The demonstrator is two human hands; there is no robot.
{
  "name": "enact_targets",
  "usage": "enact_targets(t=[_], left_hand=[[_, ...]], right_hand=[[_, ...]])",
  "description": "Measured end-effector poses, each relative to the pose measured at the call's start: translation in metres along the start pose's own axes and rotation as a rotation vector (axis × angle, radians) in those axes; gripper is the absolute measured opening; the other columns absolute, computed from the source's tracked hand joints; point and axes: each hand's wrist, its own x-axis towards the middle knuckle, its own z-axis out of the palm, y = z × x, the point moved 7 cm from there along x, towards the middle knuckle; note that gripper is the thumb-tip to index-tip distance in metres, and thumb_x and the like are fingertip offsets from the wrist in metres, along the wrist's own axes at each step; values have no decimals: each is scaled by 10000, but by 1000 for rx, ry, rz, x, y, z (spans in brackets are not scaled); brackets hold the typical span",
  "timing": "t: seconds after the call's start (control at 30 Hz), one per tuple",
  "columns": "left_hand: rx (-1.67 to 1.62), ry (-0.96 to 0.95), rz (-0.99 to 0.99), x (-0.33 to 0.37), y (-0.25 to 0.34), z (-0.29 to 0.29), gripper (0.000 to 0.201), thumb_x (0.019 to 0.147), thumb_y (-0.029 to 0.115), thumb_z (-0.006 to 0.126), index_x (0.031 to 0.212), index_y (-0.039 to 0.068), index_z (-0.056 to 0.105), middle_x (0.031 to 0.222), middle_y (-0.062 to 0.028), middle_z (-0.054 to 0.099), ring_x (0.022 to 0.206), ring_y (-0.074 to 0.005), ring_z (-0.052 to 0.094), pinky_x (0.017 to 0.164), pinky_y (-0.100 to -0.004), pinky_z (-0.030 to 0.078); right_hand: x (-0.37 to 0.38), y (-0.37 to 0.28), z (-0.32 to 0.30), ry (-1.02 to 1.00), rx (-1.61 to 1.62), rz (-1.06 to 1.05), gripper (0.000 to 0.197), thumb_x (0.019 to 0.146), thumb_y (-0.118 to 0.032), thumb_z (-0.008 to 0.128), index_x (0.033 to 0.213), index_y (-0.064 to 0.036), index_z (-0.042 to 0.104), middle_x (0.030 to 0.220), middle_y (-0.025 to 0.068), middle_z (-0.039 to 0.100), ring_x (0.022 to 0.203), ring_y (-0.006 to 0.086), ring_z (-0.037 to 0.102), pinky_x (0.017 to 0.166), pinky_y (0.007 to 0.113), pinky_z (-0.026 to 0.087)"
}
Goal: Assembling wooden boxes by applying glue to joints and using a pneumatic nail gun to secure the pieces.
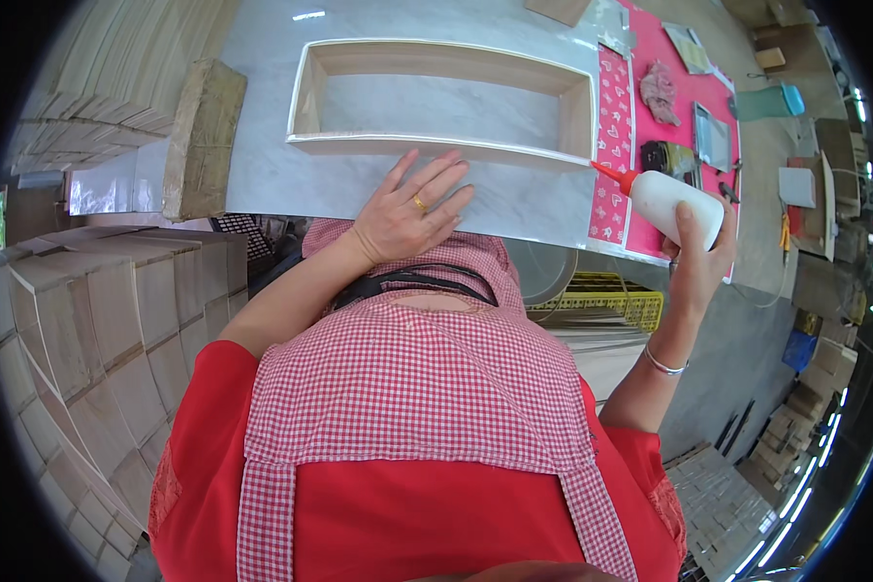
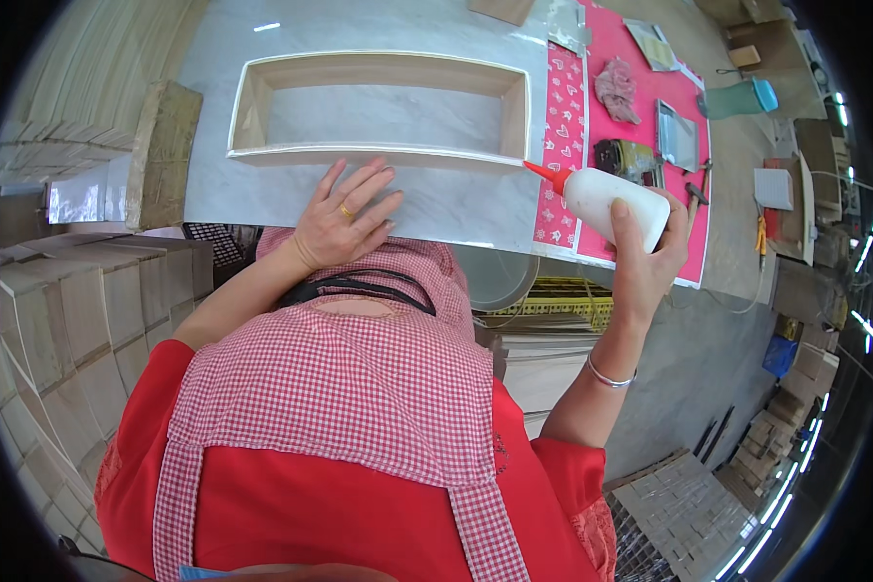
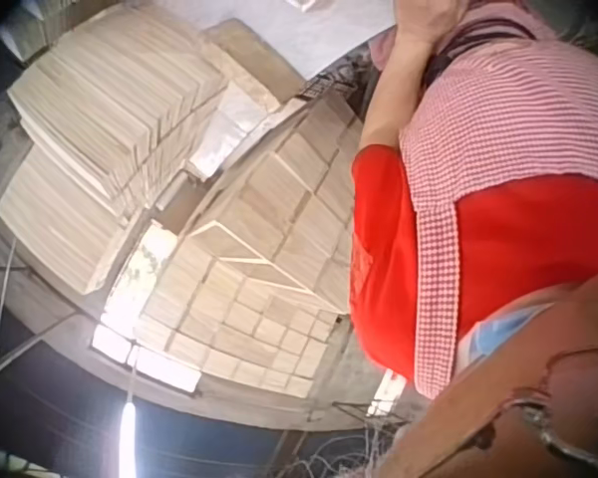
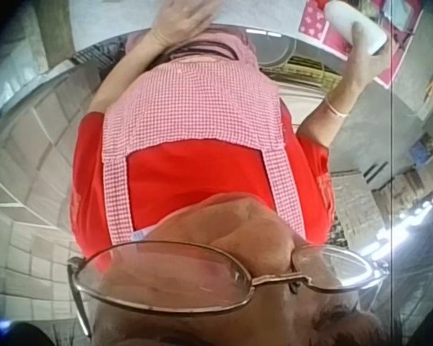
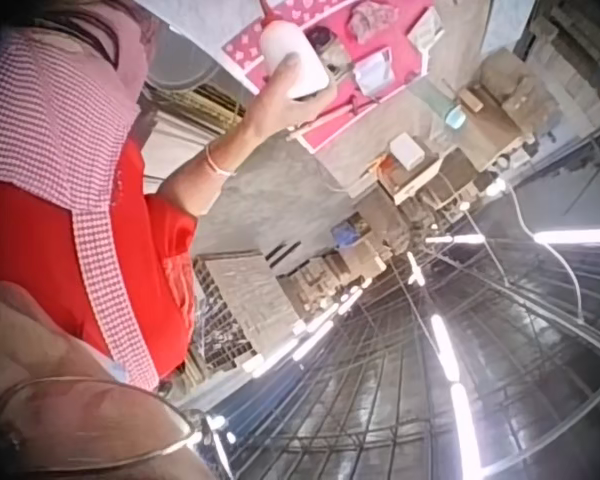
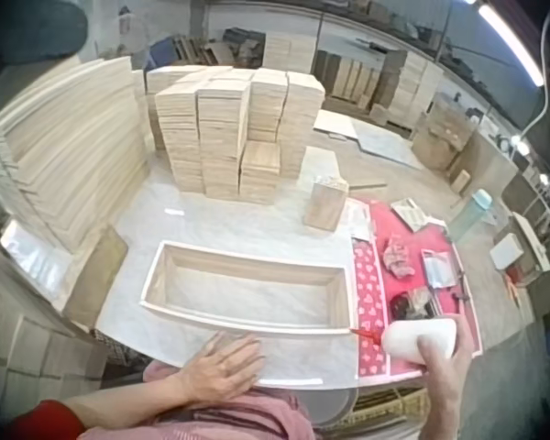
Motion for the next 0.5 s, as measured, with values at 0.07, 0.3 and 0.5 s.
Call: enact_targets(t=[0.07,0.3,0.5], left_hand=[[7,-5,4,1,-1,1,434,820,242,714,1230,134,622,1408,-91,508,1355,-265,470,1166,-513,269],[-4,-5,8,1,-5,0,422,818,234,722,1215,123,633,1380,-111,521,1341,-292,480,1157,-524,272],[-32,-26,22,-4,4,0,397,827,230,715,1194,96,640,1381,-121,527,1333,-283,492,1142,-507,309]], right_hand=[[2,2,-2,-1,14,2,410,854,-184,765,1165,-12,561,1025,91,614,878,136,611,617,253,545],[15,20,9,172,128,-24,426,849,-168,770,1159,17,544,1029,97,602,896,166,602,748,291,524],[69,52,50,305,80,-80,483,725,-157,838,1023,5,493,1001,94,535,906,185,556,832,335,484]])
